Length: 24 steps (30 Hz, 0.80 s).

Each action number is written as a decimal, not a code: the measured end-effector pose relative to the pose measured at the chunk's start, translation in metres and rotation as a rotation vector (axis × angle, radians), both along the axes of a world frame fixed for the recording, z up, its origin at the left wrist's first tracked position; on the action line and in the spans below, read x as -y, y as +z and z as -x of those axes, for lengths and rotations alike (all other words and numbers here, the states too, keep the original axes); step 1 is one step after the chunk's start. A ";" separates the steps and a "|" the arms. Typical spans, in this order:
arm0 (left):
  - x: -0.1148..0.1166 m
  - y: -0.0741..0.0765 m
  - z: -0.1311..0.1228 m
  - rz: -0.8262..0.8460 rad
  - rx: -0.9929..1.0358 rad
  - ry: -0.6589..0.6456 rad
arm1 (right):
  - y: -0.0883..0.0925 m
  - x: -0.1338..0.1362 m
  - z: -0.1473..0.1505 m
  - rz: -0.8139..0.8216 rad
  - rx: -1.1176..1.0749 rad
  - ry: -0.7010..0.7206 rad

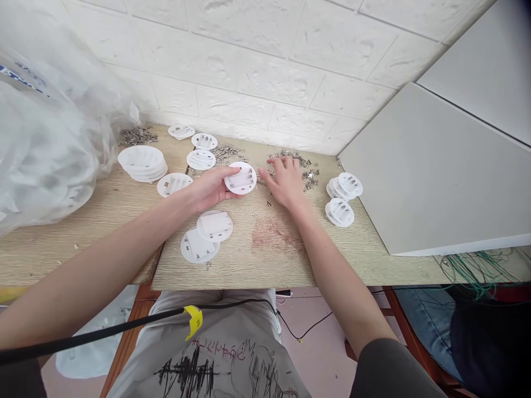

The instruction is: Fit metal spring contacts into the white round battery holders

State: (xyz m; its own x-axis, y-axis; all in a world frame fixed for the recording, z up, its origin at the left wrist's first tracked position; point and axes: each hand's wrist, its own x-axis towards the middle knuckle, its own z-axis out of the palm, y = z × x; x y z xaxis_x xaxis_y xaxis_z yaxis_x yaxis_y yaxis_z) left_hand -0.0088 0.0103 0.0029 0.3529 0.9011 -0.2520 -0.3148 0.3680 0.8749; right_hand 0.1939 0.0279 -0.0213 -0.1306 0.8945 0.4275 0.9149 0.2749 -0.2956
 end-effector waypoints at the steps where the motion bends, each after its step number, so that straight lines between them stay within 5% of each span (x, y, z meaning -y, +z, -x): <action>1: 0.000 0.001 0.000 0.001 -0.004 -0.001 | -0.005 -0.001 0.001 0.018 0.033 0.003; 7: 0.002 0.002 -0.001 -0.009 -0.011 -0.023 | -0.017 -0.005 0.009 0.116 0.075 0.019; 17: 0.000 0.001 -0.001 0.016 -0.004 0.010 | -0.005 -0.005 0.005 0.045 0.061 -0.092; 24: -0.001 0.000 0.000 0.014 0.020 -0.009 | -0.004 -0.006 0.005 0.085 0.049 0.000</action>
